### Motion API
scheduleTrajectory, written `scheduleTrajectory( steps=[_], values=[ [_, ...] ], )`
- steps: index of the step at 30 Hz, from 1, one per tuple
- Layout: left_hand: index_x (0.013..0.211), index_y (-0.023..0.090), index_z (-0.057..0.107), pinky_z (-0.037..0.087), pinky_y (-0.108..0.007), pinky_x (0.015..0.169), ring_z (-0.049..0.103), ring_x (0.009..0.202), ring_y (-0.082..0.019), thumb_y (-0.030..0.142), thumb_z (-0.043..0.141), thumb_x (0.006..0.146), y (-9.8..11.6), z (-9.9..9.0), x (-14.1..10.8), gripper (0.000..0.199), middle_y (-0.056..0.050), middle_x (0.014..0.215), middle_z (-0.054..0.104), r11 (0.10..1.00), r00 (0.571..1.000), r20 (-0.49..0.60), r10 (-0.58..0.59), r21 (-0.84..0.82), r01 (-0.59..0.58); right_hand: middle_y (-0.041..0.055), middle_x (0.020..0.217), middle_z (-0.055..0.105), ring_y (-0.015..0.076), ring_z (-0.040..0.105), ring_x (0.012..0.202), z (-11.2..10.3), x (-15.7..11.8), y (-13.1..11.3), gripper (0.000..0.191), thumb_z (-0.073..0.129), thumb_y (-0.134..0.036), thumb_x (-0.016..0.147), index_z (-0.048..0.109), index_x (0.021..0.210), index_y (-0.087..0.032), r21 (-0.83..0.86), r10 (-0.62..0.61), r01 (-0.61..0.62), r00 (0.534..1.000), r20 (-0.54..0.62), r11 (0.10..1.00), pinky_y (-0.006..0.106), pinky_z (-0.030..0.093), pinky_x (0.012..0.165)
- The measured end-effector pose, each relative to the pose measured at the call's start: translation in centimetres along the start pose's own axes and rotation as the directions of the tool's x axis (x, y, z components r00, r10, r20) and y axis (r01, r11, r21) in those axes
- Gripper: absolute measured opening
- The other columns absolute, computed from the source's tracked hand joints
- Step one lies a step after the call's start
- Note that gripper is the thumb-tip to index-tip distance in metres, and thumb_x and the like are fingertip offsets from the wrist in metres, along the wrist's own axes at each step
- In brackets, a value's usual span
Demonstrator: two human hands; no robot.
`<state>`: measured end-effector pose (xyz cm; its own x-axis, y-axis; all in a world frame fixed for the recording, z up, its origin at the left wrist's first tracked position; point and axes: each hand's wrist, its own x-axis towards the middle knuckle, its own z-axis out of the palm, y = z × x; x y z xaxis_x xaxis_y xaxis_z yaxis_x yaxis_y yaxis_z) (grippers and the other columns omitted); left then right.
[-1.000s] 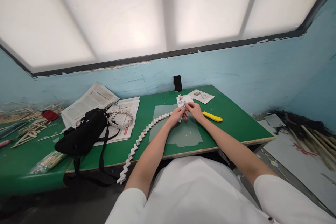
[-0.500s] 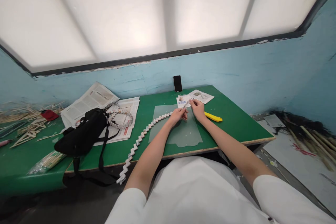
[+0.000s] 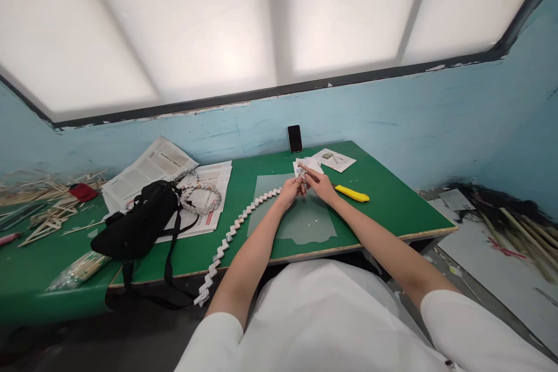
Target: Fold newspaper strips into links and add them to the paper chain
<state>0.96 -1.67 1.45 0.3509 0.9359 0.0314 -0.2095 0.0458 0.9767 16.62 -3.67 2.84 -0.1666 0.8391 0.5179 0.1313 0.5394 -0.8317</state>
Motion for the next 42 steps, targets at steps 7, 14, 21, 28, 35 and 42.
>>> scheduleTrajectory(
  steps=[7,14,21,28,35,42],
  values=[
    [0.071,0.017,0.054,0.044,-0.025,0.052,0.053,0.045,-0.012,0.060,0.068,0.085,0.0,0.0,-0.2,0.048,0.001,0.049,0.055,0.999,0.999,0.040,-0.033,0.032,0.032,0.0015,0.073,0.071,0.0232,0.068,0.077,0.0,0.3,0.6,0.050,0.058,-0.062,0.091,0.079,0.107,-0.019,0.013,0.075,-0.076,0.994,0.084,0.997,0.037,0.055,0.082],
    [0.081,0.017,0.055,0.044,-0.024,0.052,0.054,0.046,-0.013,0.062,0.069,0.083,-0.5,-0.3,0.1,0.047,0.003,0.049,0.056,1.000,0.995,0.099,-0.021,0.017,0.020,0.0069,0.091,0.077,0.0238,0.067,0.084,-0.6,1.0,1.1,0.049,0.050,-0.058,0.097,0.080,0.093,-0.019,-0.098,0.003,-0.008,0.999,-0.051,0.995,0.036,0.052,0.084],
    [0.082,0.016,0.056,0.044,-0.024,0.053,0.056,0.046,-0.013,0.062,0.067,0.085,-0.8,-0.2,-0.1,0.047,0.002,0.050,0.057,0.998,0.993,0.105,-0.044,0.057,0.038,0.0147,0.105,0.077,0.0211,0.066,0.079,-3.1,2.1,3.0,0.057,0.049,-0.061,0.095,0.074,0.115,-0.014,0.015,0.103,-0.104,0.932,-0.349,0.994,0.029,0.049,0.063],
    [0.083,0.016,0.058,0.044,-0.024,0.052,0.056,0.045,-0.013,0.063,0.063,0.087,-0.3,0.2,-0.4,0.047,0.000,0.052,0.060,0.991,0.996,0.085,-0.029,0.132,0.018,0.0119,0.078,0.075,0.0164,0.060,0.058,-3.4,2.5,4.1,0.065,0.051,-0.075,0.087,0.072,0.095,-0.014,0.278,0.304,-0.243,0.931,-0.204,0.930,0.027,0.046,0.054],
    [0.083,0.015,0.060,0.046,-0.025,0.052,0.056,0.044,-0.013,0.066,0.066,0.084,0.0,0.3,-0.7,0.050,0.000,0.053,0.062,0.987,0.992,0.124,-0.025,0.161,0.004,0.0005,0.051,0.056,0.0146,0.051,0.054,-0.9,1.6,3.1,0.062,0.070,-0.075,0.073,0.059,0.050,-0.019,0.088,0.197,-0.204,0.976,0.090,0.975,0.030,0.049,0.062],
    [0.087,0.013,0.063,0.047,-0.025,0.054,0.055,0.044,-0.013,0.067,0.065,0.083,0.0,0.5,-0.5,0.054,-0.001,0.053,0.062,0.991,0.992,0.128,-0.012,0.133,-0.005,0.0004,0.053,0.057,0.0216,0.065,0.072,-0.5,1.8,2.7,0.054,0.069,-0.069,0.079,0.070,0.063,-0.018,0.150,0.162,-0.163,0.987,0.020,0.975,0.034,0.053,0.077]
  ],
)
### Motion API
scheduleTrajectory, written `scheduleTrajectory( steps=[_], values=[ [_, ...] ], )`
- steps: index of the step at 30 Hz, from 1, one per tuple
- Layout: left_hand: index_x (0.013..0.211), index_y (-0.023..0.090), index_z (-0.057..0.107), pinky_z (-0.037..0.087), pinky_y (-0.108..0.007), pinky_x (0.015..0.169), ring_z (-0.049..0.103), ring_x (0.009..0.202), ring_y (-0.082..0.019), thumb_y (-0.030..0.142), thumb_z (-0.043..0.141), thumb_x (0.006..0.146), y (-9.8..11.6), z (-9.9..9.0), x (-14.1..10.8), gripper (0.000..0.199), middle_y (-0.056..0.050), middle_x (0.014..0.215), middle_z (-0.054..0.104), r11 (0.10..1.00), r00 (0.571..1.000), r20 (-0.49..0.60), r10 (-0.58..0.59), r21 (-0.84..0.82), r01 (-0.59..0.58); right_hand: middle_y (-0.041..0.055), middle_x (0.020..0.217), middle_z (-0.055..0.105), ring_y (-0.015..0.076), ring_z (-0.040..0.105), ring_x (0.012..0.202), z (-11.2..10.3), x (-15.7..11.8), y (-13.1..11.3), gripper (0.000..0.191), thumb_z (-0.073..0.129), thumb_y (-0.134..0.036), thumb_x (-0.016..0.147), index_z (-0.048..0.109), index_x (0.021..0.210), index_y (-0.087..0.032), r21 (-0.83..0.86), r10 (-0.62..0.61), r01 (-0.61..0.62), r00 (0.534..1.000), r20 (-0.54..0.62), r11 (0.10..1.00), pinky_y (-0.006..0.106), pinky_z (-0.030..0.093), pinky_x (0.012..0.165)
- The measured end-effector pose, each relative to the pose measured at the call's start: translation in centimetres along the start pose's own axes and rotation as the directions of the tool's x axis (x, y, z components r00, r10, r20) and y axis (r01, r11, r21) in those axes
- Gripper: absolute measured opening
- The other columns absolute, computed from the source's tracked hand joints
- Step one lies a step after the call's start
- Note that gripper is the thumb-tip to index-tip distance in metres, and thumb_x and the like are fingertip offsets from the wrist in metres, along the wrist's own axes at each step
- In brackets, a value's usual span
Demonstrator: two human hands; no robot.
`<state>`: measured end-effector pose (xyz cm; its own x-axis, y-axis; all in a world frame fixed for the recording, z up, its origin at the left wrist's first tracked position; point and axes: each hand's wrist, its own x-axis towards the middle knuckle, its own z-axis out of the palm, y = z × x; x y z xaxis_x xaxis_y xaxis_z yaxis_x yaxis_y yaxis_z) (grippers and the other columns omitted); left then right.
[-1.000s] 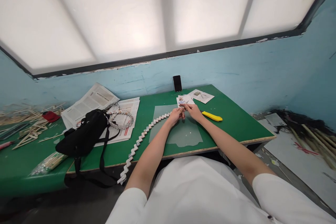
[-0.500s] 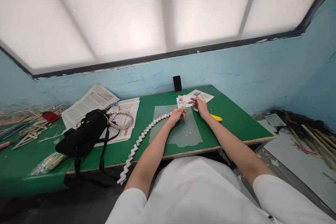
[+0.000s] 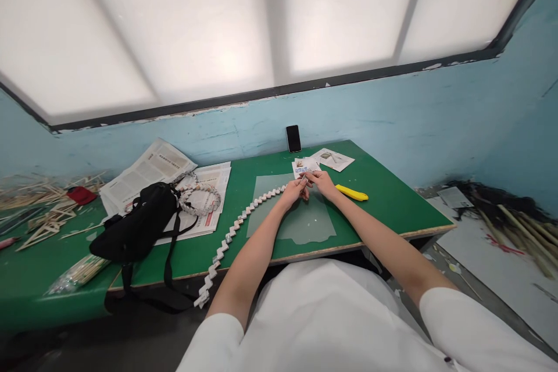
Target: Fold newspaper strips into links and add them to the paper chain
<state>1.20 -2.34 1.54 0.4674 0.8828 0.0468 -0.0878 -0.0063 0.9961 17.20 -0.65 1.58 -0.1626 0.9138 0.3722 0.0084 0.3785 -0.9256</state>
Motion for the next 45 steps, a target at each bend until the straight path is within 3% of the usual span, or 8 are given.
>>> scheduleTrajectory(
  steps=[3,8,15,18,21,24,33,45],
  values=[
    [0.086,0.013,0.064,0.047,-0.025,0.054,0.057,0.046,-0.013,0.067,0.067,0.082,0.2,0.1,0.0,0.054,-0.001,0.053,0.062,1.000,1.000,0.003,0.015,-0.009,-0.015,0.0017,0.056,0.062,0.0218,0.066,0.071,-0.2,0.1,0.1,0.053,0.069,-0.068,0.080,0.076,0.075,-0.016,0.025,0.010,-0.010,1.000,-0.016,1.000,0.034,0.054,0.074],
    [0.085,0.012,0.065,0.046,-0.025,0.054,0.058,0.047,-0.013,0.066,0.067,0.083,0.2,0.2,-0.1,0.053,-0.003,0.053,0.063,1.000,1.000,-0.001,-0.009,-0.009,0.009,0.0075,0.083,0.077,0.0189,0.062,0.066,-1.0,0.3,0.4,0.050,0.069,-0.065,0.082,0.079,0.088,-0.017,0.043,0.000,0.005,0.992,-0.124,0.999,0.031,0.051,0.066],
    [0.084,0.012,0.066,0.046,-0.025,0.053,0.057,0.045,-0.013,0.063,0.068,0.084,-0.2,0.3,0.3,0.052,-0.004,0.053,0.064,1.000,0.999,-0.026,-0.030,-0.004,0.030,0.0041,0.076,0.073,0.0164,0.056,0.062,-1.4,0.5,0.8,0.042,0.068,-0.059,0.084,0.076,0.085,-0.018,0.062,-0.007,0.018,0.985,-0.170,0.998,0.029,0.046,0.061],
    [0.082,0.011,0.069,0.045,-0.025,0.053,0.056,0.045,-0.013,0.059,0.071,0.083,-0.2,0.0,0.4,0.048,-0.003,0.052,0.062,0.999,0.985,-0.167,0.040,0.002,-0.040,0.0017,0.064,0.066,0.0162,0.053,0.060,-1.5,0.5,0.8,0.044,0.066,-0.060,0.085,0.071,0.075,-0.018,0.008,-0.021,0.023,0.979,-0.203,1.000,0.029,0.045,0.061],
    [0.080,0.012,0.069,0.046,-0.025,0.056,0.057,0.049,-0.012,0.053,0.075,0.082,0.0,-0.5,0.5,0.041,-0.003,0.057,0.066,0.991,0.930,-0.347,0.122,-0.008,-0.132,0.0002,0.057,0.059,0.0155,0.050,0.059,-1.8,0.4,0.5,0.046,0.068,-0.058,0.085,0.064,0.063,-0.019,-0.053,-0.046,0.035,0.973,-0.228,0.998,0.029,0.042,0.062],
    [0.086,0.013,0.068,0.049,-0.026,0.059,0.061,0.052,-0.013,0.050,0.074,0.084,0.2,-0.8,0.6,0.038,-0.005,0.064,0.070,0.982,0.896,-0.426,0.123,-0.077,-0.171,-0.0008,0.055,0.054,0.0146,0.046,0.057,-2.0,0.3,0.3,0.047,0.065,-0.057,0.088,0.065,0.062,-0.018,-0.091,-0.056,0.036,0.973,-0.224,0.995,0.029,0.038,0.061],
    [0.087,0.012,0.065,0.048,-0.026,0.059,0.062,0.051,-0.013,0.050,0.067,0.089,0.4,-0.3,0.8,0.039,-0.009,0.070,0.074,0.971,0.903,-0.413,0.121,-0.138,-0.194,-0.0011,0.054,0.052,0.0141,0.043,0.055,-1.8,0.4,0.9,0.046,0.062,-0.057,0.090,0.069,0.066,-0.018,-0.096,-0.048,0.025,0.967,-0.249,0.995,0.029,0.035,0.059],
    [0.118,0.009,0.068,0.054,-0.028,0.065,0.065,0.059,-0.013,0.044,0.074,0.087,0.5,-0.5,0.2,0.047,-0.011,0.081,0.077,0.974,0.912,-0.357,0.203,-0.023,-0.225,-0.0006,0.057,0.055,0.0127,0.044,0.053,-1.9,0.8,1.5,0.032,0.069,-0.047,0.078,0.061,0.063,-0.020,0.099,0.061,-0.035,0.961,-0.271,0.994,0.026,0.035,0.052]
  ],
)
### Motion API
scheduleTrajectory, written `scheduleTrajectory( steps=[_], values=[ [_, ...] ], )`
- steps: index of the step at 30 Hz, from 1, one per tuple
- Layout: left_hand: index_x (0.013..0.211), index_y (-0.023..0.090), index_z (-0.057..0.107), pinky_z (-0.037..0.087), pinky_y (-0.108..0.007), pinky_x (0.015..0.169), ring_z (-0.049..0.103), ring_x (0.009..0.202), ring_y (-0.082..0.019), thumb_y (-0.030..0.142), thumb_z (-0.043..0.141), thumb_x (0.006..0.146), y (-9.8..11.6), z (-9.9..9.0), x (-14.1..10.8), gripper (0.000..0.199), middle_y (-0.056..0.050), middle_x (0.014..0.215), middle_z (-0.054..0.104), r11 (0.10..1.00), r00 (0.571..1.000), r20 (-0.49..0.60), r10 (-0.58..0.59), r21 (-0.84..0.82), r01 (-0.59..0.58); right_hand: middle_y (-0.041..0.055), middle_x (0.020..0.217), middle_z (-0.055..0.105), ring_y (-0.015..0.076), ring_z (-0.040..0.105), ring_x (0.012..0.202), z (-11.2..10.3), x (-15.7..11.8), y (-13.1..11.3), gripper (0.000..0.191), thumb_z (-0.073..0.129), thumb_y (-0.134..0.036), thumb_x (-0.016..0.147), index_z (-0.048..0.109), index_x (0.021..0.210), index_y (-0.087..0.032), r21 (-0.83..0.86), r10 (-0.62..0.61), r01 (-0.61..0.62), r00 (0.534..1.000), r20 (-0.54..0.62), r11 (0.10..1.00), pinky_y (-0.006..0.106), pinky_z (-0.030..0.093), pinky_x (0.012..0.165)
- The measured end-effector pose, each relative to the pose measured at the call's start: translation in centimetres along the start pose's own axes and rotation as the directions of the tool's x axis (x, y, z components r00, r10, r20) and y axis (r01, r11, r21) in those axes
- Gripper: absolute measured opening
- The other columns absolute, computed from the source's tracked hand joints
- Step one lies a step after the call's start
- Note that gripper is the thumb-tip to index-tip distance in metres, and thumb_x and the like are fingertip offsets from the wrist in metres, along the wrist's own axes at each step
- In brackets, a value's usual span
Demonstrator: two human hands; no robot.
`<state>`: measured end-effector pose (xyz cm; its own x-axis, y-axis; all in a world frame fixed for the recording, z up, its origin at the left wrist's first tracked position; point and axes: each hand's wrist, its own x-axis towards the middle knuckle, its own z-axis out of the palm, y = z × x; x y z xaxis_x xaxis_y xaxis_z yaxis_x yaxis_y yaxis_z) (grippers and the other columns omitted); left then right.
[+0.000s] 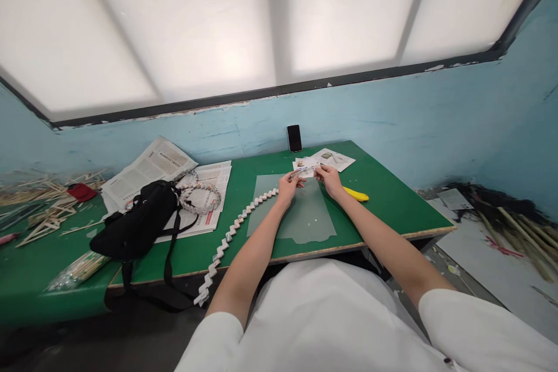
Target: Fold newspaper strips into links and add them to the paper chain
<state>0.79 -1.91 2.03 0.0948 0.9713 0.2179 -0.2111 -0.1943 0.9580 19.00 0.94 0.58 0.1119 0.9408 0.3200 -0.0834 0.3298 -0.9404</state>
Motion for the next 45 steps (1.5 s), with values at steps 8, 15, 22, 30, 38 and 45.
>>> scheduleTrajectory(
  steps=[8,15,22,30,38,45],
  values=[
    [0.111,0.011,0.072,0.056,-0.030,0.071,0.068,0.062,-0.014,0.037,0.076,0.083,0.5,0.2,-0.2,0.038,-0.010,0.080,0.077,0.997,0.999,0.014,-0.035,-0.064,0.036,-0.0020,0.059,0.056,0.0113,0.042,0.050,0.1,0.1,-0.4,0.019,0.065,-0.030,0.071,0.070,0.085,-0.019,0.140,0.039,-0.037,0.999,-0.015,0.990,0.026,0.036,0.050],
    [0.096,0.011,0.074,0.055,-0.031,0.076,0.069,0.066,-0.015,0.029,0.080,0.075,0.5,0.0,-0.2,0.029,-0.012,0.082,0.077,0.985,0.995,0.052,-0.089,-0.147,0.095,-0.0021,0.055,0.053,0.0111,0.041,0.048,0.2,0.2,-0.1,0.016,0.064,-0.033,0.070,0.066,0.078,-0.019,0.148,0.048,-0.042,0.998,-0.042,0.988,0.026,0.033,0.048],
    [0.092,0.012,0.065,0.054,-0.031,0.076,0.071,0.069,-0.017,0.026,0.076,0.073,0.8,-0.2,-0.4,0.026,-0.013,0.083,0.076,0.959,0.962,0.202,-0.184,-0.178,0.221,-0.0030,0.055,0.050,0.0112,0.039,0.048,-0.1,0.0,-0.2,0.013,0.061,-0.032,0.071,0.063,0.074,-0.020,0.106,0.015,-0.009,0.999,-0.049,0.994,0.025,0.030,0.047],
    [0.096,0.020,0.049,0.052,-0.029,0.062,0.072,0.065,-0.021,0.048,0.074,0.083,0.9,0.1,-0.9,0.040,-0.009,0.078,0.074,0.917,0.860,0.378,-0.344,-0.064,0.395,-0.0038,0.052,0.046,0.0126,0.039,0.050,0.4,-0.8,-0.8,0.012,0.059,-0.029,0.073,0.065,0.069,-0.020,-0.009,-0.055,0.056,0.996,0.070,0.998,0.026,0.030,0.049],
    [0.085,0.013,0.063,0.043,-0.026,0.052,0.052,0.048,-0.012,0.057,0.070,0.086,0.5,0.3,-1.0,0.044,0.000,0.053,0.054,0.914,0.828,0.418,-0.374,0.011,0.407,-0.0034,0.050,0.049,0.0137,0.043,0.050,1.6,-2.0,-2.1,0.011,0.055,-0.025,0.070,0.065,0.068,-0.020,-0.073,-0.080,0.098,0.973,0.217,0.992,0.028,0.036,0.054],
    [0.083,0.016,0.059,0.042,-0.026,0.054,0.055,0.051,-0.013,0.052,0.072,0.086,0.4,0.2,-1.0,0.038,0.002,0.053,0.050,0.920,0.830,0.441,-0.341,-0.026,0.392,-0.0027,0.051,0.052,0.0144,0.045,0.052,1.6,-2.3,-2.7,0.010,0.056,-0.026,0.071,0.064,0.069,-0.020,-0.062,-0.098,0.117,0.963,0.253,0.991,0.029,0.038,0.056]
  ],
)
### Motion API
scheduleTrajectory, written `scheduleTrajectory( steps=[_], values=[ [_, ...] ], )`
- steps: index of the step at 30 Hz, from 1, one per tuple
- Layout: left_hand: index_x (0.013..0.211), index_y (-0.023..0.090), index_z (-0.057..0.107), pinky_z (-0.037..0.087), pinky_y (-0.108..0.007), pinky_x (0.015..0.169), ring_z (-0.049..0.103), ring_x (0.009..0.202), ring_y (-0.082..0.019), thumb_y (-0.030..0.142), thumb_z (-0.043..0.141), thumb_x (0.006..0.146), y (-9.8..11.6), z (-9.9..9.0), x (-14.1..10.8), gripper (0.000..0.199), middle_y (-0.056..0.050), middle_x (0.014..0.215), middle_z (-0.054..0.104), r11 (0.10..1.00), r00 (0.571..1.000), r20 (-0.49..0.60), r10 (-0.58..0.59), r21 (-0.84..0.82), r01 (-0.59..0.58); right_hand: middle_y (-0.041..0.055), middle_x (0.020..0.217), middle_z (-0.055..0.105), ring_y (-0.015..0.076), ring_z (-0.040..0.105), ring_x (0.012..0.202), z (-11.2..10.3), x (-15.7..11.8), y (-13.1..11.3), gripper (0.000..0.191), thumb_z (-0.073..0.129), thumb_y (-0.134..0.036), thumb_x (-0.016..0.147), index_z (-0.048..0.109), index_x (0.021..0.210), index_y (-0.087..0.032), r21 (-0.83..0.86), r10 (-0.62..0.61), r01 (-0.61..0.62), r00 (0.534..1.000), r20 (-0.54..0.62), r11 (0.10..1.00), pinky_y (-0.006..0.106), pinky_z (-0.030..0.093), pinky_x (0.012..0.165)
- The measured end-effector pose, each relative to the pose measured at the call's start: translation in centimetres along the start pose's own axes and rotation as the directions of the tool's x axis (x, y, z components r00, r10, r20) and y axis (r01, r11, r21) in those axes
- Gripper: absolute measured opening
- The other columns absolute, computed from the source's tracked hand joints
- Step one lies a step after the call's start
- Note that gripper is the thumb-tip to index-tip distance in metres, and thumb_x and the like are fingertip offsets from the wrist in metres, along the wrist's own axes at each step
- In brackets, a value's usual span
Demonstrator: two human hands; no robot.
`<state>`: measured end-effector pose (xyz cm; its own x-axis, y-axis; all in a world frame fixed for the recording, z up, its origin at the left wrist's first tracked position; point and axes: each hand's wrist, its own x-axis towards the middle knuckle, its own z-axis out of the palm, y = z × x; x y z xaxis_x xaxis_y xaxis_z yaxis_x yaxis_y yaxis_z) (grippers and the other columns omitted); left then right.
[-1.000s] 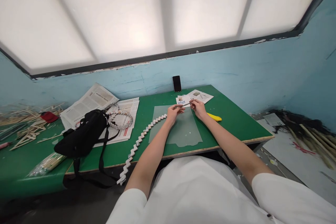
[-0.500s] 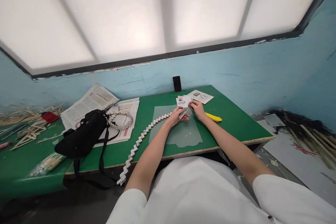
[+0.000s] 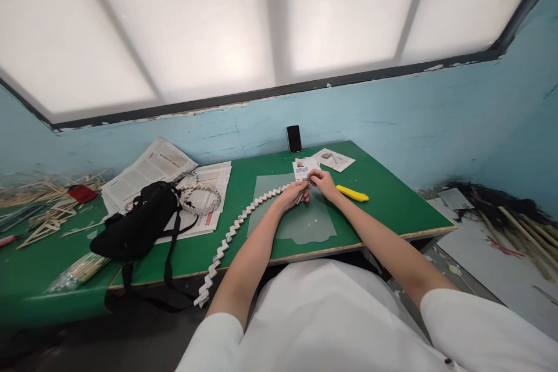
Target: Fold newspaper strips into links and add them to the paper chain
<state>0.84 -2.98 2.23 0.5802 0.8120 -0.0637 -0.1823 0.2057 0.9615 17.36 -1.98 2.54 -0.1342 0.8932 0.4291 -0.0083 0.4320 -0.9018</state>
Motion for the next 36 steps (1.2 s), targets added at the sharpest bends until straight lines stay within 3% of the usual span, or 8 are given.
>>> scheduleTrajectory(
  steps=[3,7,12,23,31,36],
  values=[
    [0.081,0.017,0.057,0.043,-0.026,0.054,0.054,0.050,-0.013,0.052,0.072,0.087,-0.26,-0.16,0.21,0.039,0.003,0.053,0.048,0.999,0.999,0.006,0.036,-0.017,-0.036,-0.0026,0.053,0.052,0.0150,0.046,0.052,0.06,0.01,0.11,0.016,0.057,-0.032,0.079,0.068,0.080,-0.020,0.030,0.007,-0.007,1.000,-0.008,1.000,0.029,0.037,0.055],
    [0.079,0.017,0.054,0.041,-0.025,0.052,0.054,0.049,-0.012,0.056,0.073,0.085,-0.51,-0.22,0.50,0.043,0.004,0.052,0.048,0.997,0.996,-0.047,0.079,-0.007,-0.079,-0.0022,0.054,0.052,0.0151,0.045,0.052,0.27,0.13,0.39,0.039,0.052,-0.053,0.092,0.070,0.095,-0.019,0.076,0.054,-0.053,0.999,-0.006,0.996,0.029,0.036,0.052],
    [0.077,0.018,0.053,0.039,-0.024,0.051,0.053,0.047,-0.011,0.060,0.074,0.083,-0.64,-0.15,0.69,0.047,0.005,0.050,0.046,0.994,0.992,-0.073,0.105,0.027,-0.103,-0.0018,0.056,0.051,0.0145,0.043,0.053,0.57,0.13,0.42,0.054,0.059,-0.072,0.084,0.069,0.080,-0.019,-0.002,0.091,-0.091,0.995,0.041,0.996,0.029,0.035,0.052],
    [0.078,0.019,0.053,0.045,-0.026,0.053,0.055,0.045,-0.013,0.068,0.067,0.083,-0.92,-0.21,0.79,0.051,0.005,0.045,0.050,0.985,0.989,0.029,0.144,0.093,-0.146,-0.0007,0.052,0.055,0.0149,0.045,0.054,0.29,-0.04,0.20,0.054,0.061,-0.071,0.085,0.065,0.067,-0.020,-0.024,0.034,-0.034,0.999,0.009,0.999,0.029,0.038,0.055],
    [0.076,0.018,0.054,0.046,-0.027,0.055,0.055,0.044,-0.014,0.066,0.062,0.088,-0.50,0.19,0.54,0.051,0.003,0.044,0.050,0.987,0.993,-0.003,0.117,0.110,-0.116,-0.0017,0.051,0.052,0.0144,0.045,0.054,0.16,-0.13,0.35,0.055,0.060,-0.068,0.087,0.066,0.065,-0.019,-0.076,0.003,-0.005,1.000,-0.029,0.997,0.029,0.039,0.057],
    [0.081,0.017,0.054,0.047,-0.028,0.055,0.058,0.047,-0.016,0.069,0.051,0.093,-0.49,0.13,0.47,0.053,0.003,0.046,0.049,0.991,0.998,-0.017,0.067,0.118,-0.064,-0.0029,0.052,0.046,0.0136,0.040,0.053,-0.13,0.07,0.73,0.054,0.060,-0.067,0.088,0.070,0.071,-0.017,-0.101,-0.017,0.003,0.991,-0.134,0.995,0.029,0.036,0.056]
  ],
)
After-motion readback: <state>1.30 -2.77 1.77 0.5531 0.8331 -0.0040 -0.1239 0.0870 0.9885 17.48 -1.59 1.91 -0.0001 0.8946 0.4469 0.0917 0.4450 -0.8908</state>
